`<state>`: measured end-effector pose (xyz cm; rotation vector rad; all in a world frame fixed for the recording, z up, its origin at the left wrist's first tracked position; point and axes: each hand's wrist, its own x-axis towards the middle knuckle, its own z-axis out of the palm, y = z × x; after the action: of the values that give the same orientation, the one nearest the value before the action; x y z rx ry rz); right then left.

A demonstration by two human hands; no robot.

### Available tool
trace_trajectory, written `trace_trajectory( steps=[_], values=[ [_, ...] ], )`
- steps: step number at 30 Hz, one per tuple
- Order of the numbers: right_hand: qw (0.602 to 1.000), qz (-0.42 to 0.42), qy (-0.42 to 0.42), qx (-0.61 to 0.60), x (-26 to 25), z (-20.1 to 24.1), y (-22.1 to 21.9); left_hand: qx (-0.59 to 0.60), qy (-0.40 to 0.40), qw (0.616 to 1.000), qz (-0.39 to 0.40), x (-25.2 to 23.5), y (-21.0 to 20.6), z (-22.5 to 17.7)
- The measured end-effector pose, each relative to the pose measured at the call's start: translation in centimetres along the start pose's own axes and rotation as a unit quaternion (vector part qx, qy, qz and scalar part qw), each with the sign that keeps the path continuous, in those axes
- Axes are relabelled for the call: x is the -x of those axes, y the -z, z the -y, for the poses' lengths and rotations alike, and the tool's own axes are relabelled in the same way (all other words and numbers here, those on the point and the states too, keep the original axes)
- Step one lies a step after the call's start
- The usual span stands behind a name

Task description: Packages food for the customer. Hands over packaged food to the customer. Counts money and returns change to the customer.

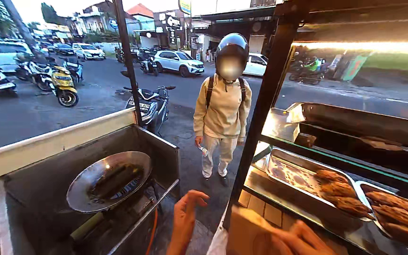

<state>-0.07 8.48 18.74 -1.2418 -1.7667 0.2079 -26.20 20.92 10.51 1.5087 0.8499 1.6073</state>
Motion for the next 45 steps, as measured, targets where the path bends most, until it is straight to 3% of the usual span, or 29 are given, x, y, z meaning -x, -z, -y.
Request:
trace_trajectory(
  steps=[2, 4, 7, 11, 14, 20, 24, 28, 33, 39, 45],
  values=[
    [0.997, -0.073, -0.001, 0.037, -2.6, -0.5, -4.0, 0.071, 0.204, 0.976, -0.031, 0.8, 0.7, 2.6],
    [0.987, -0.142, 0.0, 0.071, -5.2, -1.6, -8.2, 0.138, 0.352, 0.926, -0.025, 1.3, -0.2, 4.0],
    [0.981, -0.176, -0.012, 0.086, -9.2, -3.2, -13.9, 0.262, 0.439, 0.859, -0.009, -0.5, -1.6, 5.4],
    [0.986, -0.149, -0.054, 0.049, -12.7, -5.5, -19.6, 0.43, 0.428, 0.793, -0.053, -6.0, -1.6, 8.1],
    [0.989, -0.116, -0.09, 0.026, -14.4, -7.4, -22.0, 0.47, 0.437, 0.764, -0.071, -9.1, -1.1, 11.3],
    [0.965, 0.076, -0.239, -0.07, -17.6, -8.6, -21.8, 0.434, 0.445, 0.779, -0.08, -12.4, -0.4, 17.7],
    [0.919, 0.122, -0.319, -0.197, -19.4, -8.0, -21.1, 0.445, 0.44, 0.776, -0.077, -13.1, 0.3, 19.6],
    [0.864, 0.101, -0.383, -0.31, -18.8, -7.9, -21.1, 0.493, 0.421, 0.758, -0.071, -13.4, 1.0, 20.7],
    [0.885, -0.001, -0.367, -0.288, -17.7, -8.9, -22.7, 0.496, 0.429, 0.752, -0.063, -13.9, 1.0, 21.1],
    [0.845, -0.073, -0.405, -0.343, -16.5, -9.4, -23.1, 0.441, 0.457, 0.768, -0.081, -14.6, 0.3, 20.8],
    [0.816, -0.084, -0.412, -0.396, -15.9, -10.0, -23.2, 0.455, 0.442, 0.769, -0.08, -14.5, -0.4, 22.0]
  ],
)
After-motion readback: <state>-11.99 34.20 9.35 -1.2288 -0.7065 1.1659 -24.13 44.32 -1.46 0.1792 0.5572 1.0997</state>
